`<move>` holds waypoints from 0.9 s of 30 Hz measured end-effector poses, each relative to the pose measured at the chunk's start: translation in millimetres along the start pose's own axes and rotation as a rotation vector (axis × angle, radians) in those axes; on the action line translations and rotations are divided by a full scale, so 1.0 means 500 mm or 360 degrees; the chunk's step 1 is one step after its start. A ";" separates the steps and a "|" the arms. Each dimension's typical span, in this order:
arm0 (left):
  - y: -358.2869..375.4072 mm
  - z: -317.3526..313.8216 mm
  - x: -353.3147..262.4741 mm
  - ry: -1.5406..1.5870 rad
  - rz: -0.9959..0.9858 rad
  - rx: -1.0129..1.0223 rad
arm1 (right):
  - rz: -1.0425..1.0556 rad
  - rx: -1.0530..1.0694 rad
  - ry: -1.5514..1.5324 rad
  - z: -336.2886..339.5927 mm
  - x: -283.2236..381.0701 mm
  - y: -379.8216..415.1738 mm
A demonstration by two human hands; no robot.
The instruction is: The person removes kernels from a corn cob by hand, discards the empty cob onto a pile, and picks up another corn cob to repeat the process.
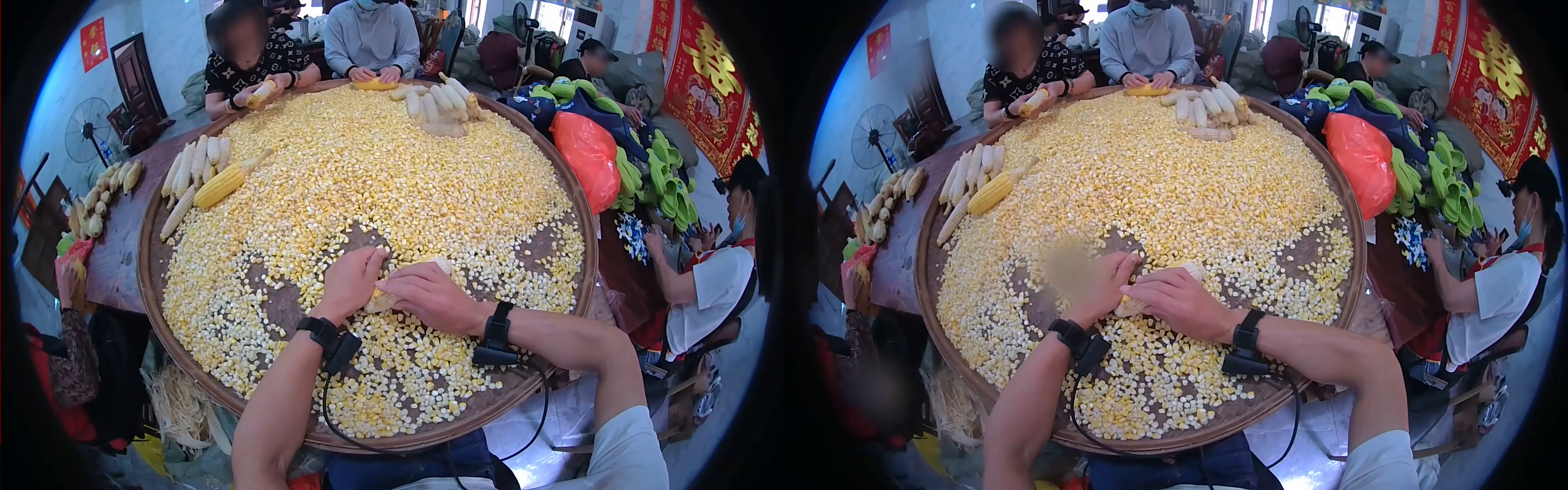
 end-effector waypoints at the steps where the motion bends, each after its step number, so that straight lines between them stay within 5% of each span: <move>1: -0.001 0.001 -0.002 -0.0006 0.0004 0.0005 | 0.0008 0.0000 0.0007 -0.001 -0.001 0.001; 27: -0.007 0.017 -0.037 0.0098 0.0013 0.0096 | 0.0075 -0.0066 0.0029 -0.009 -0.003 0.011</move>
Point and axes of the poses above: each hand's wrist, its own y-axis away from the middle knuckle, its own z-axis out of the back of the hand, x = y × z, the point moved 10 cm from there along -y, towards the middle knuckle, and after that the axes turned 15 degrees about -z, right-handed, at the moved point
